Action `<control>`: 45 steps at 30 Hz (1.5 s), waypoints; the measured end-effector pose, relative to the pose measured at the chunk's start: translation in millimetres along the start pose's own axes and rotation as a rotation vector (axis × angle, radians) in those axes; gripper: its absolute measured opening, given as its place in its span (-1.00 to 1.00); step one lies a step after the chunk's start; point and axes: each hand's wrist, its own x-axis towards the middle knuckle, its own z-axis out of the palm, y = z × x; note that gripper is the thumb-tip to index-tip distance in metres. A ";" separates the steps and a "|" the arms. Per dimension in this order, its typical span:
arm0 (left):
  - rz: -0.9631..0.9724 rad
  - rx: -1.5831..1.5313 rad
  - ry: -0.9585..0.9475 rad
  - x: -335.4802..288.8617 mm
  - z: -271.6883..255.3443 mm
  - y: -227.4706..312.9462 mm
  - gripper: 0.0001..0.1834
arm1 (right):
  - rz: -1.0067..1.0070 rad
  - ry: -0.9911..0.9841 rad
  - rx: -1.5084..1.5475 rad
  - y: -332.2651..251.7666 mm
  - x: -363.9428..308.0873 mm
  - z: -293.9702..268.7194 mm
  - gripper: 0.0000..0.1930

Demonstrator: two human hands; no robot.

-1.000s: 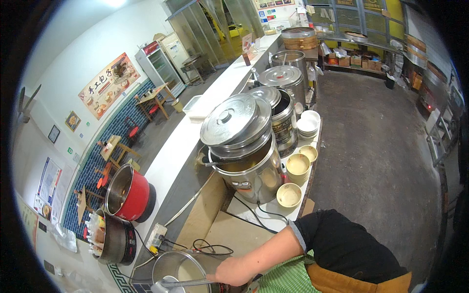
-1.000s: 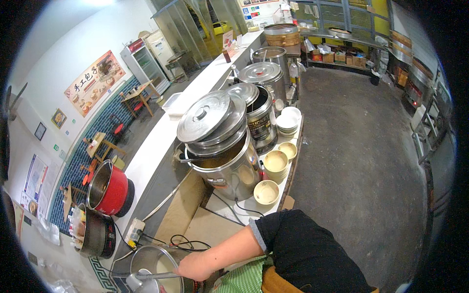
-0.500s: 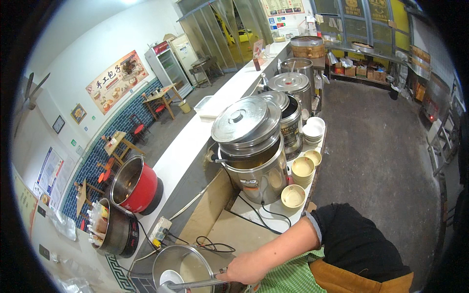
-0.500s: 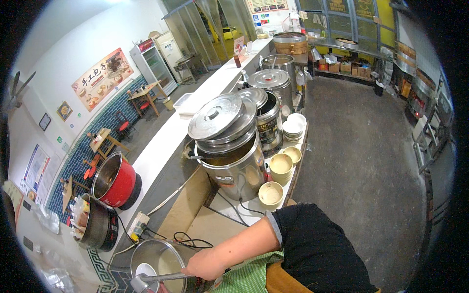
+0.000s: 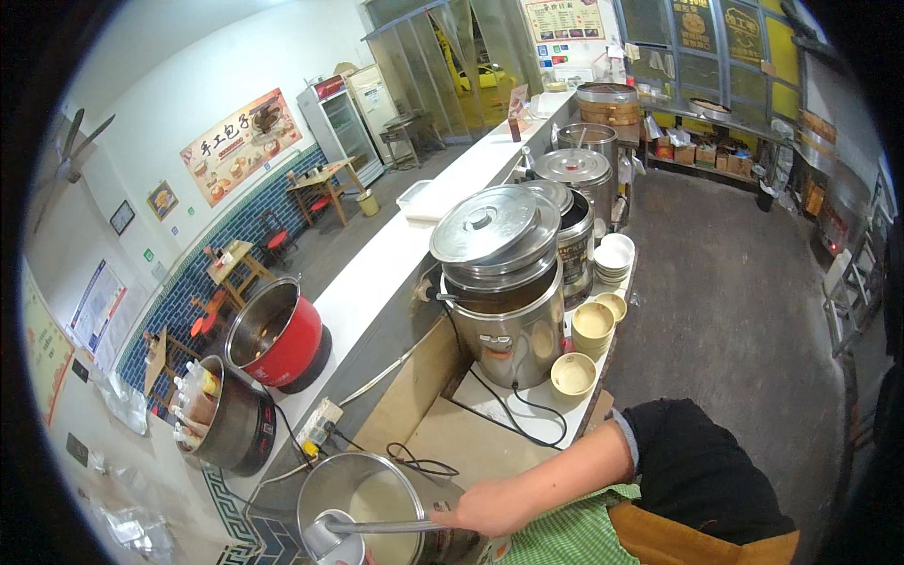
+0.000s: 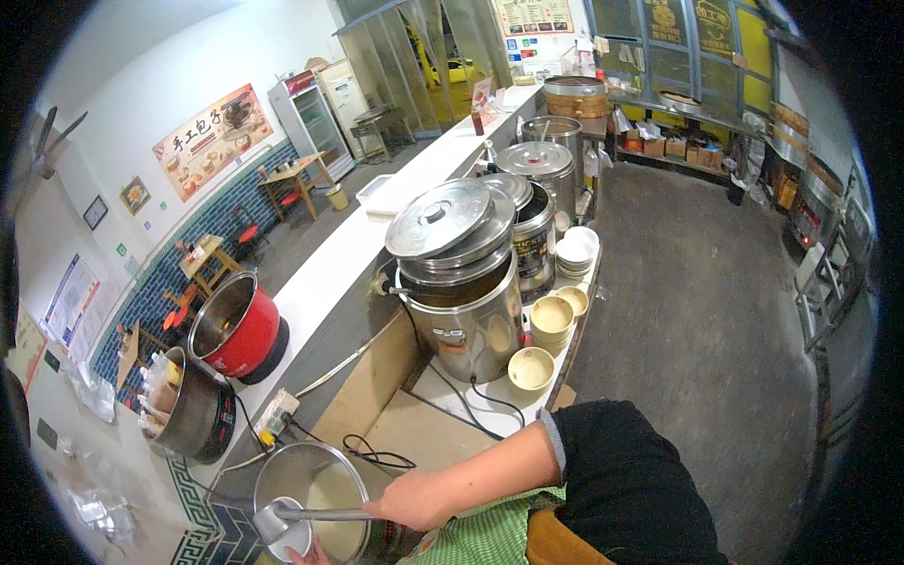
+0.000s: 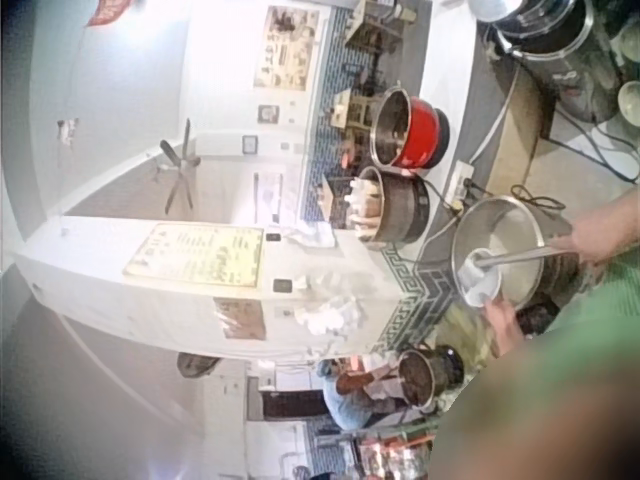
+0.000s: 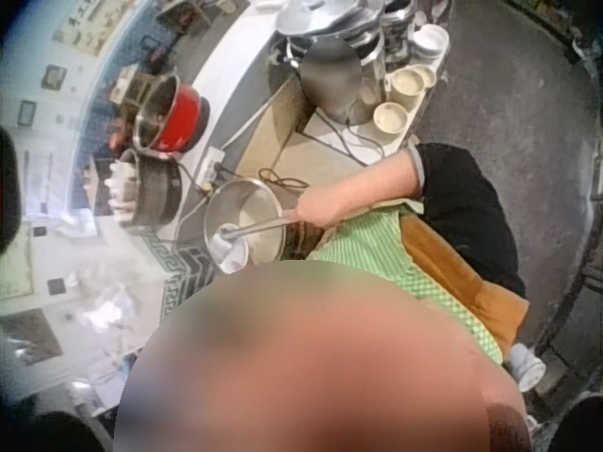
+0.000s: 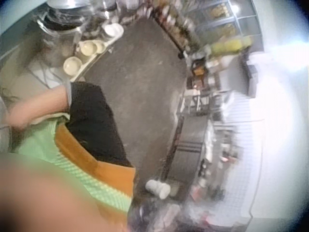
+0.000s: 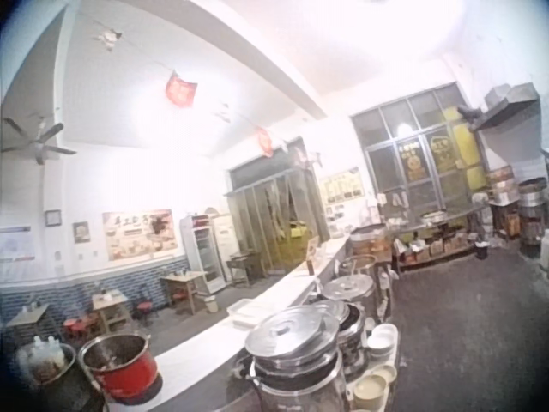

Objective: The person ladles a white liquid from a large pot into a bowl, stirs the pot, and covers it with a lid. They then walk to a refrigerator, open it, and remove a bowl of green vegetables and a plastic bag containing garlic cloves, placing them on a table.

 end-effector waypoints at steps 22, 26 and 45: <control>0.007 0.020 0.189 -36.0 -44.3 44.5 -0.31 | 0.412 0.128 0.993 -19.3 21.1 16.4 -0.32; 0.011 0.106 0.207 -52.3 -56.8 54.2 -0.31 | 0.412 -0.028 0.800 4.3 73.2 28.1 -0.34; -0.002 0.267 0.268 -67.7 -76.0 107.1 -0.32 | 0.435 -0.234 1.977 44.7 150.5 102.5 -0.89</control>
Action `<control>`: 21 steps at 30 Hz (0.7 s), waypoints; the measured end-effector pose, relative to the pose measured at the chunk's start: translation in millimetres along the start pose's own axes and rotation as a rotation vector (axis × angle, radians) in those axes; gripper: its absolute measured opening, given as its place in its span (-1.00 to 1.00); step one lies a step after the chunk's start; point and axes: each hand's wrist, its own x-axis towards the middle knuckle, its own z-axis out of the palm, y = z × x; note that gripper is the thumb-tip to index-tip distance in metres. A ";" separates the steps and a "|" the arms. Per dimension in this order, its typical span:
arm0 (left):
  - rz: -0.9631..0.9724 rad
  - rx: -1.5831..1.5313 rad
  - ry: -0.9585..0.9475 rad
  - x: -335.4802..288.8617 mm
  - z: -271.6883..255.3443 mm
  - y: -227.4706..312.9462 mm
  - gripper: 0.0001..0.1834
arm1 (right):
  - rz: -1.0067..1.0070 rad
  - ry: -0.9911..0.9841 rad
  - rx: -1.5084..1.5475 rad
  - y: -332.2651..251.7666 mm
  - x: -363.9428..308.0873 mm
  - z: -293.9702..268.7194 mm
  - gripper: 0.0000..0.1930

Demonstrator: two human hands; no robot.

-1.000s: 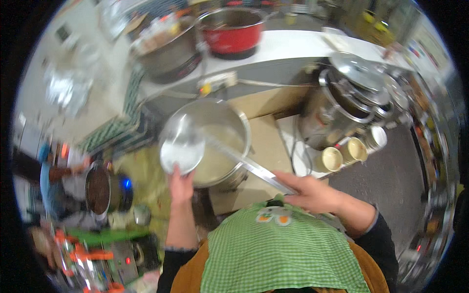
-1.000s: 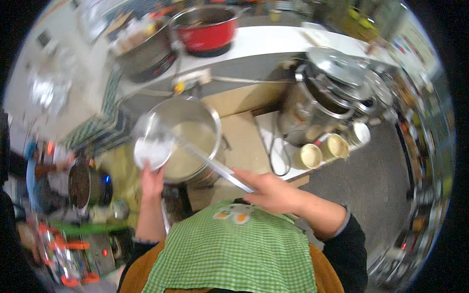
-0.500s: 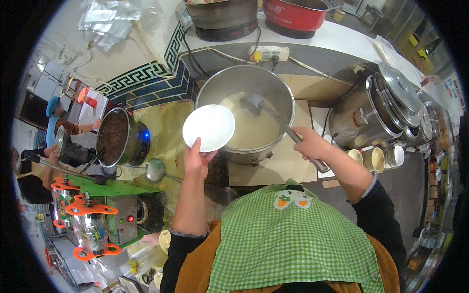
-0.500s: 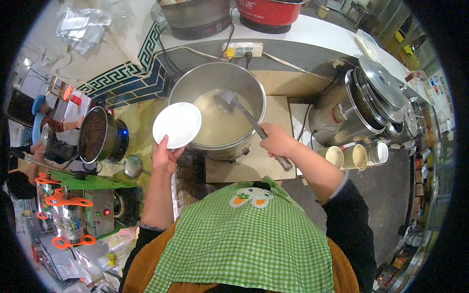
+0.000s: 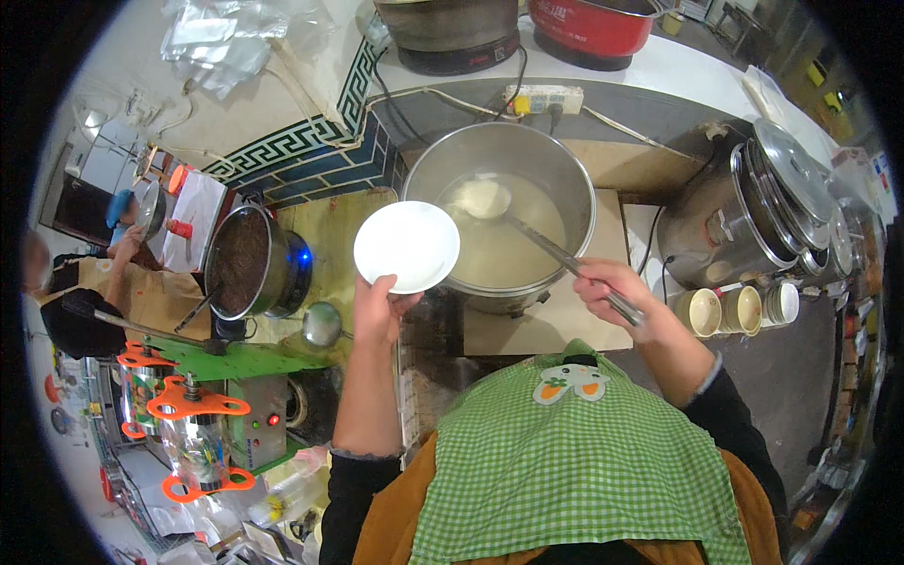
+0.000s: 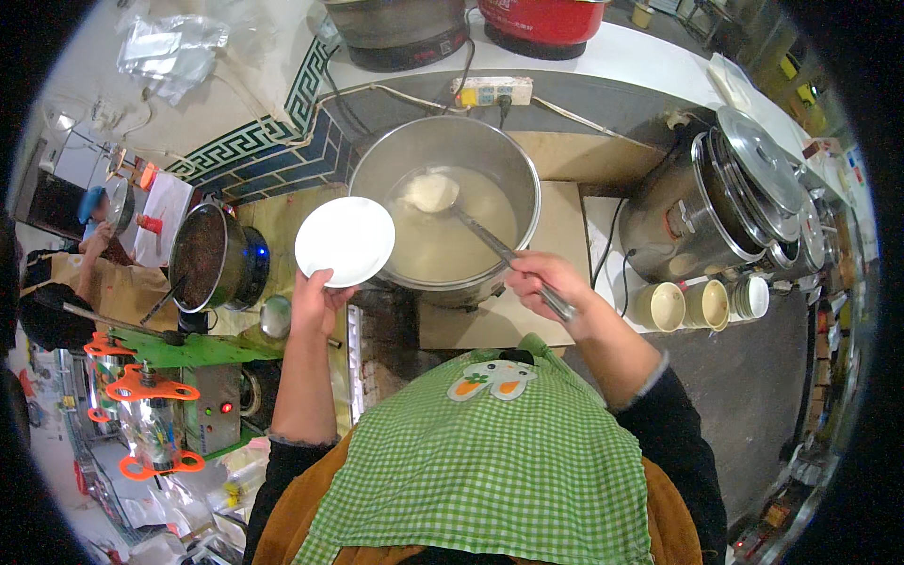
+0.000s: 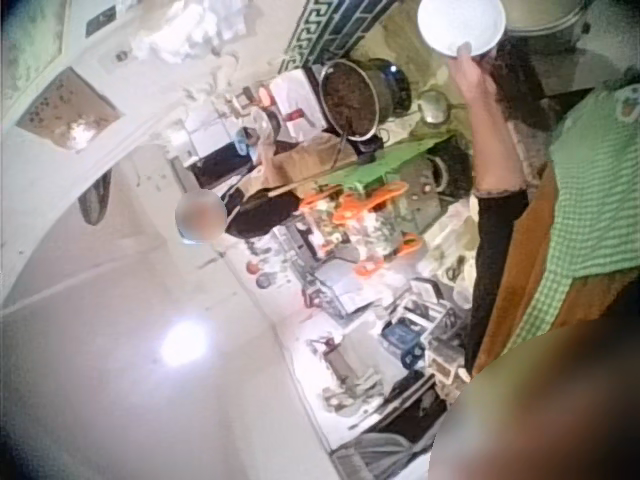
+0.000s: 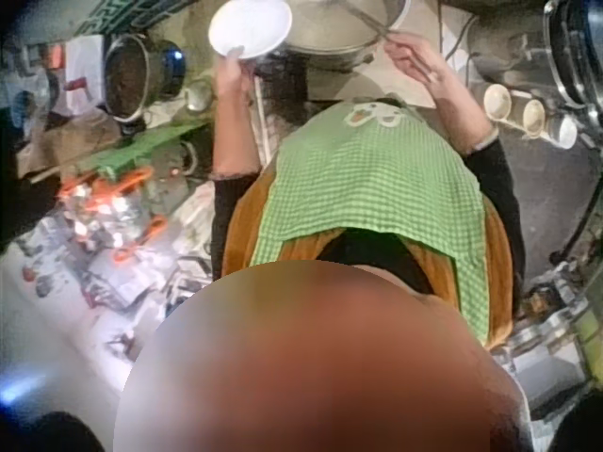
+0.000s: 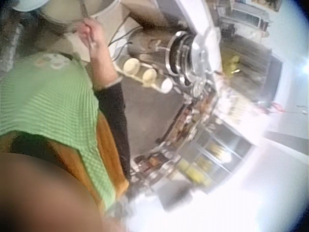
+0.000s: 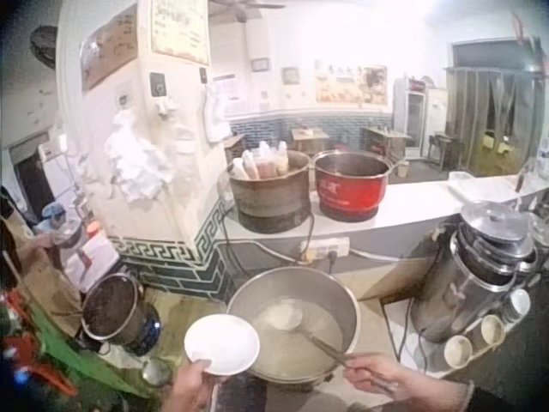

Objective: The person ladles a white liquid from a large pot into a bowl, stirs the pot, and covers it with a lid. They then walk to a refrigerator, open it, and remove a bowl of green vegetables and a plastic bag containing garlic cloves, placing them on a table.

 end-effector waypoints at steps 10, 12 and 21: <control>0.229 0.652 0.022 49.3 73.1 10.5 -0.29 | -0.250 0.084 -0.190 7.6 -116.1 20.8 -0.35; 0.460 0.979 0.068 59.5 90.2 8.5 -0.30 | -0.273 0.106 -0.187 9.8 -128.2 20.3 -0.34; 0.670 1.561 0.158 79.0 134.2 -15.2 -0.32 | -0.305 0.113 -0.090 18.3 -159.5 10.9 -0.29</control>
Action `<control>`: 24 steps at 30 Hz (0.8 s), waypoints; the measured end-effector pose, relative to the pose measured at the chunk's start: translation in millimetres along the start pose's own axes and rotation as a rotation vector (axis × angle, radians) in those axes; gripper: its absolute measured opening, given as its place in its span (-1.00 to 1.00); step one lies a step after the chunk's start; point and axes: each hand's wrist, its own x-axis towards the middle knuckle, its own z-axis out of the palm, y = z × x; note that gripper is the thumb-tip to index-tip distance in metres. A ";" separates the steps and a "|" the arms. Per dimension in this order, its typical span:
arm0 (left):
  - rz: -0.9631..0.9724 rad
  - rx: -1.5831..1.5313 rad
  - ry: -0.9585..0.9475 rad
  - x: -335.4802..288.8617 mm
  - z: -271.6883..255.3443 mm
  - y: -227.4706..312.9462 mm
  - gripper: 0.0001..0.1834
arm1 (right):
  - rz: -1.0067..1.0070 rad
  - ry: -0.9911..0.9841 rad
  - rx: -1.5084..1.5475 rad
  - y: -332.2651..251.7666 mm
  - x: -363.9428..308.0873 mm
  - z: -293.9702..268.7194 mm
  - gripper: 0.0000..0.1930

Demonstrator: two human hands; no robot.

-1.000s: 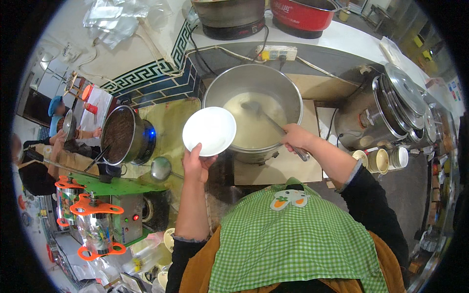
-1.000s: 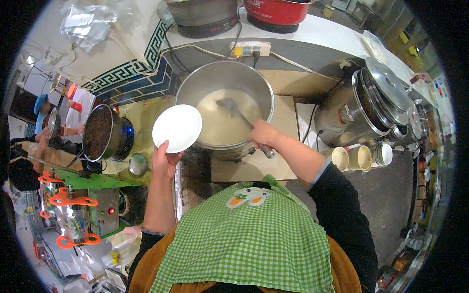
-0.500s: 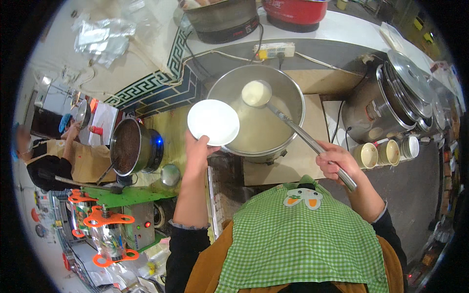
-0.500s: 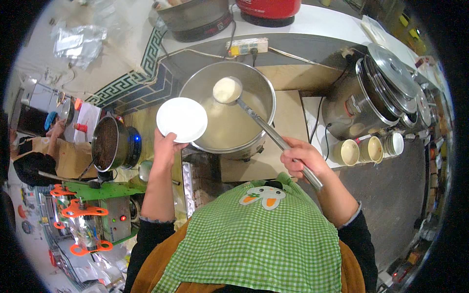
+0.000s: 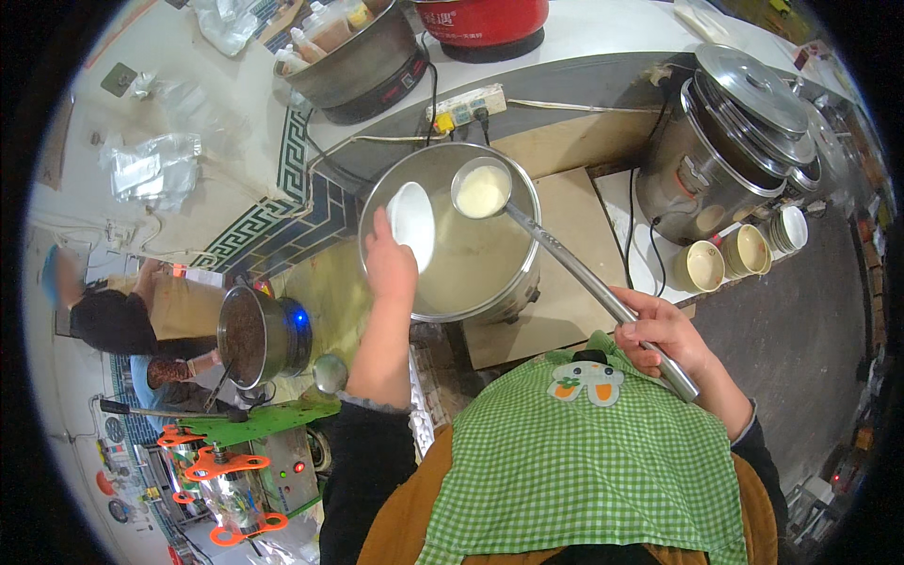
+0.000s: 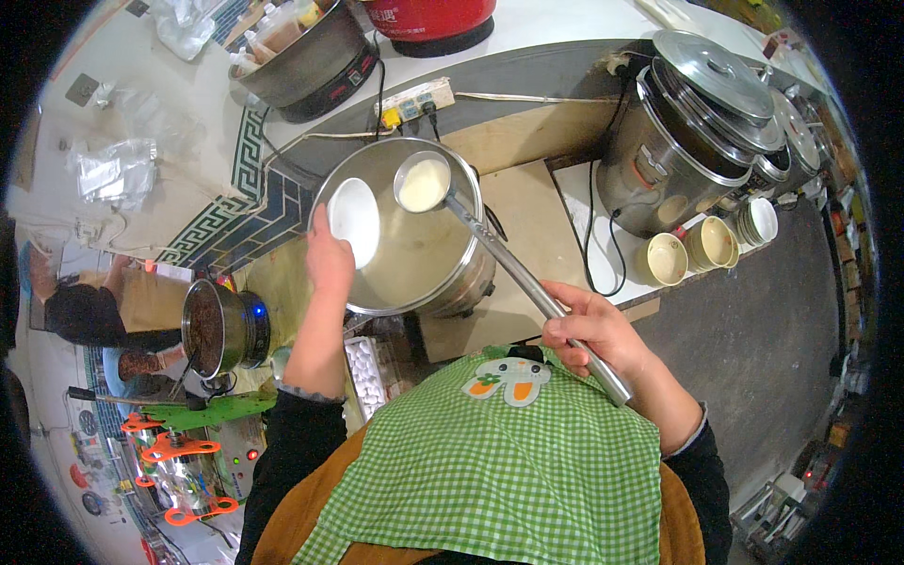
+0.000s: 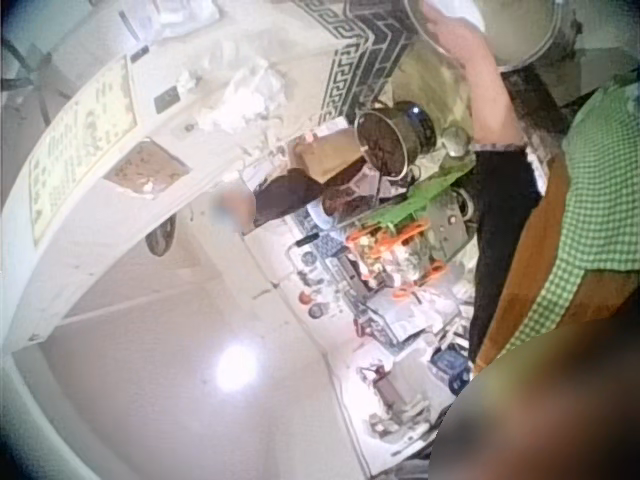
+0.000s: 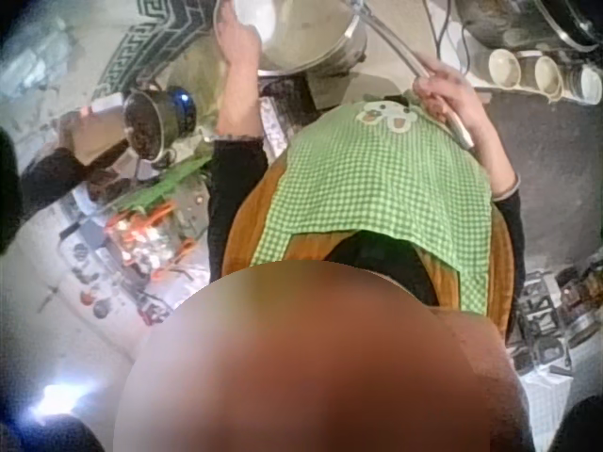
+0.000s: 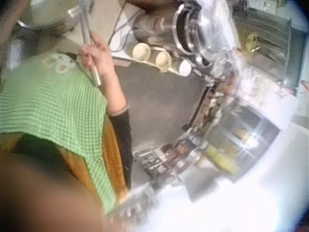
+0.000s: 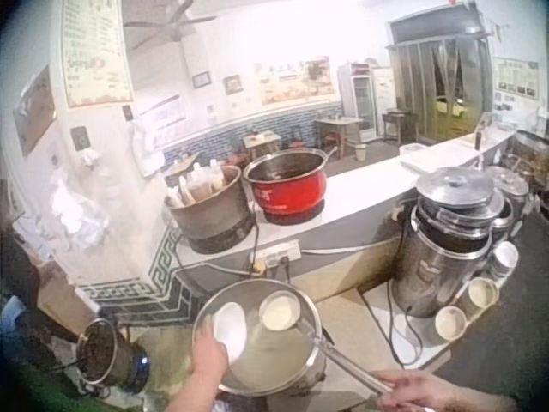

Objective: The person ladles a white liquid from a large pot into a bowl, stirs the pot, and covers it with a lid. They then walk to a refrigerator, open it, and remove a bowl of green vegetables and a plastic bag containing garlic cloves, placing them on a table.

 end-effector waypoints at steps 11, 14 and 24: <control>-0.604 -1.335 -0.382 -17.4 24.8 -12.2 -0.46 | 0.014 0.007 -0.415 -9.8 9.9 20.7 -0.28; -0.614 -1.387 -0.370 -21.5 25.6 -17.0 -0.44 | 0.012 -0.029 -0.507 -10.2 17.0 28.3 -0.29; -0.579 -1.396 -0.284 -30.8 6.4 -28.9 -0.48 | 0.019 -0.125 -0.804 -9.4 19.6 54.0 -0.28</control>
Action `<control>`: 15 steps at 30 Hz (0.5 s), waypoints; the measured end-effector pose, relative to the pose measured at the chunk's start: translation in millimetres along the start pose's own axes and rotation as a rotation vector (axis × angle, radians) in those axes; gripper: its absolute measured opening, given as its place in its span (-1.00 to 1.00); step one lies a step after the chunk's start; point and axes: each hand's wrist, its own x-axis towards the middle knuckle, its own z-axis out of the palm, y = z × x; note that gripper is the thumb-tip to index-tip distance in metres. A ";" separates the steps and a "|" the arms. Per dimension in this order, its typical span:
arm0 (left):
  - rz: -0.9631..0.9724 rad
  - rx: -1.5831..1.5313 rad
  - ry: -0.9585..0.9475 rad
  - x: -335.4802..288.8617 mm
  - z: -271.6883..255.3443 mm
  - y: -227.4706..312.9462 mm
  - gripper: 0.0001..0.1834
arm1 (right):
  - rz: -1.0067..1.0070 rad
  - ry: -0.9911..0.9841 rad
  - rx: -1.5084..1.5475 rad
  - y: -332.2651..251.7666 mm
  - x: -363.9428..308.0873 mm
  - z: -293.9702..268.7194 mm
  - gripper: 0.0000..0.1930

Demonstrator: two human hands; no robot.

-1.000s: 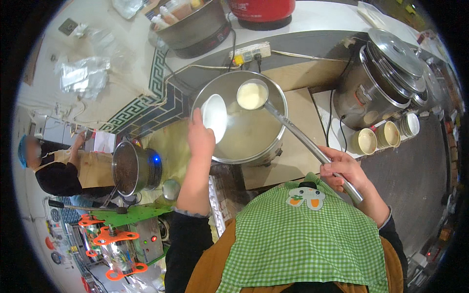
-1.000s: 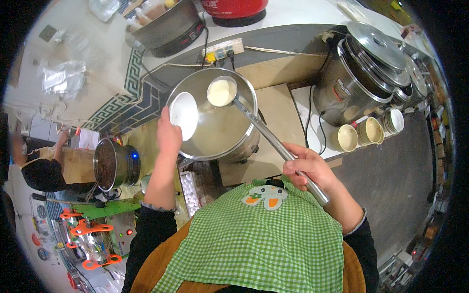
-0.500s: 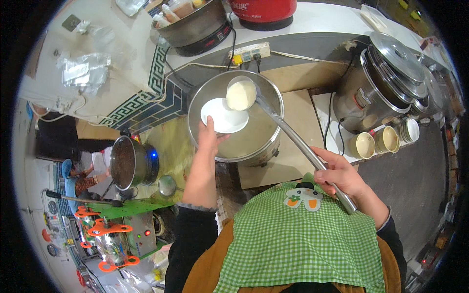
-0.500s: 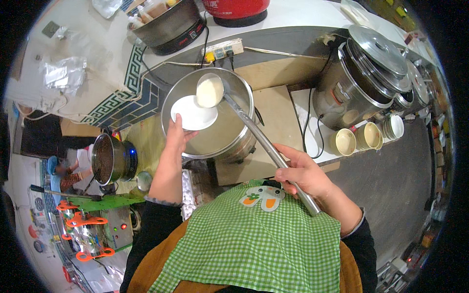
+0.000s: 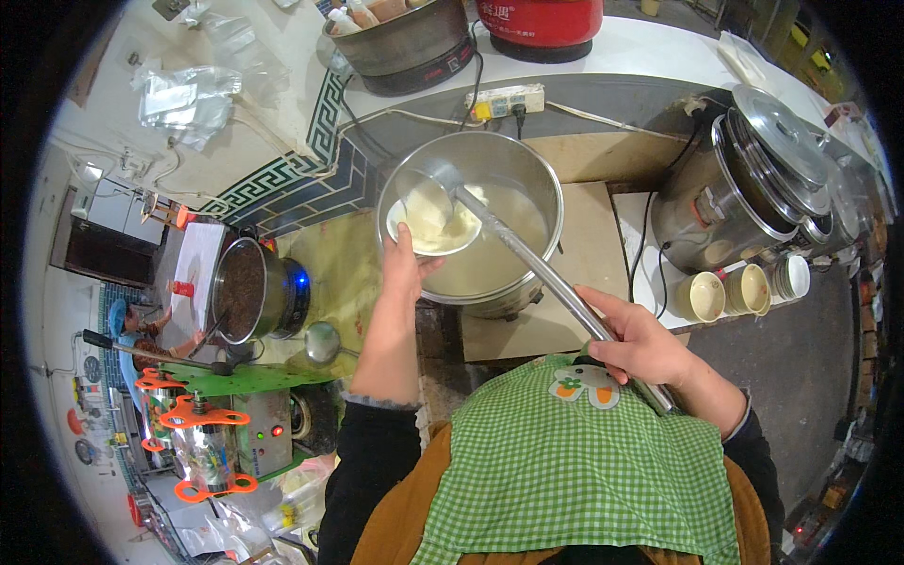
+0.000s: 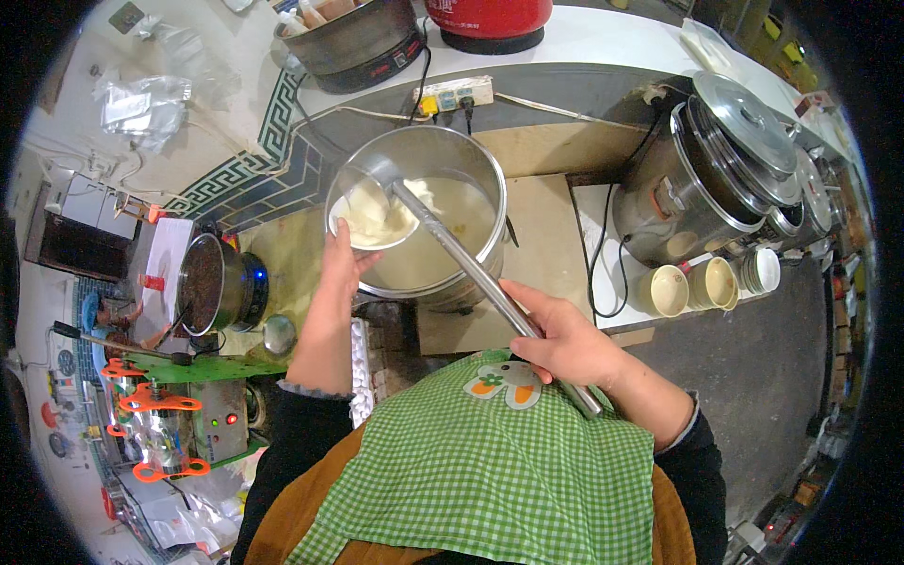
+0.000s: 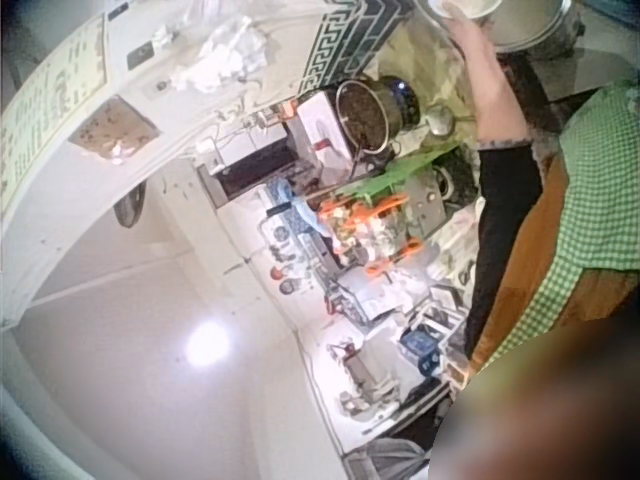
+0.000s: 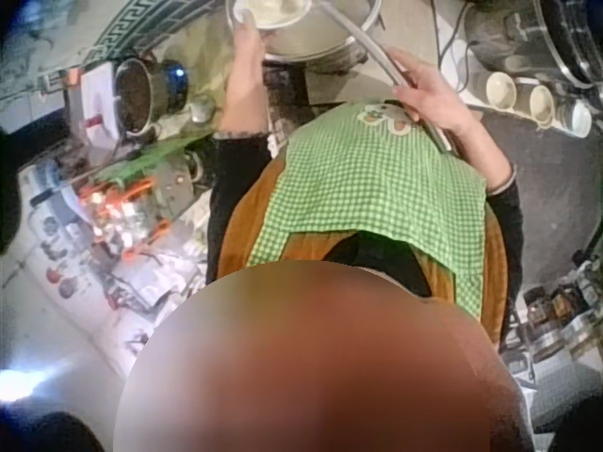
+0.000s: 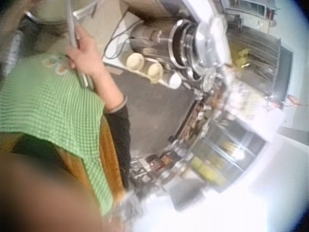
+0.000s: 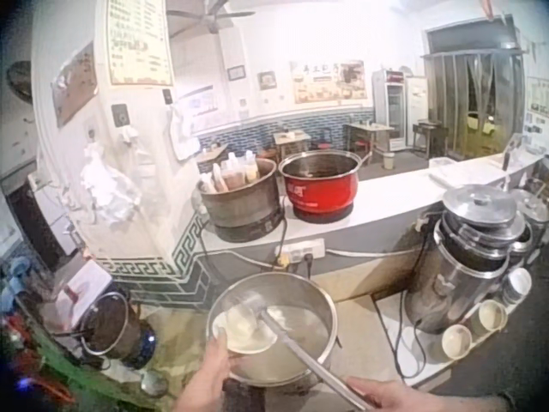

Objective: The person ladles a white liquid from a large pot into a bowl, stirs the pot, and covers it with a lid. They then walk to a refrigerator, open it, and remove a bowl of green vegetables and a plastic bag containing garlic cloves, placing them on a table.

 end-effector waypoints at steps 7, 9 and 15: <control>0.074 0.168 0.103 -5.1 -5.5 4.8 -0.51 | -0.137 0.104 -0.454 -0.3 -6.6 -5.0 -0.26; 0.143 0.251 0.154 -7.5 -3.2 6.0 -0.51 | -0.130 0.157 -0.581 2.3 -6.3 -11.0 -0.27; 0.479 0.963 0.374 -21.8 6.2 23.2 -0.38 | -0.135 0.235 -0.565 9.5 7.4 -38.5 -0.29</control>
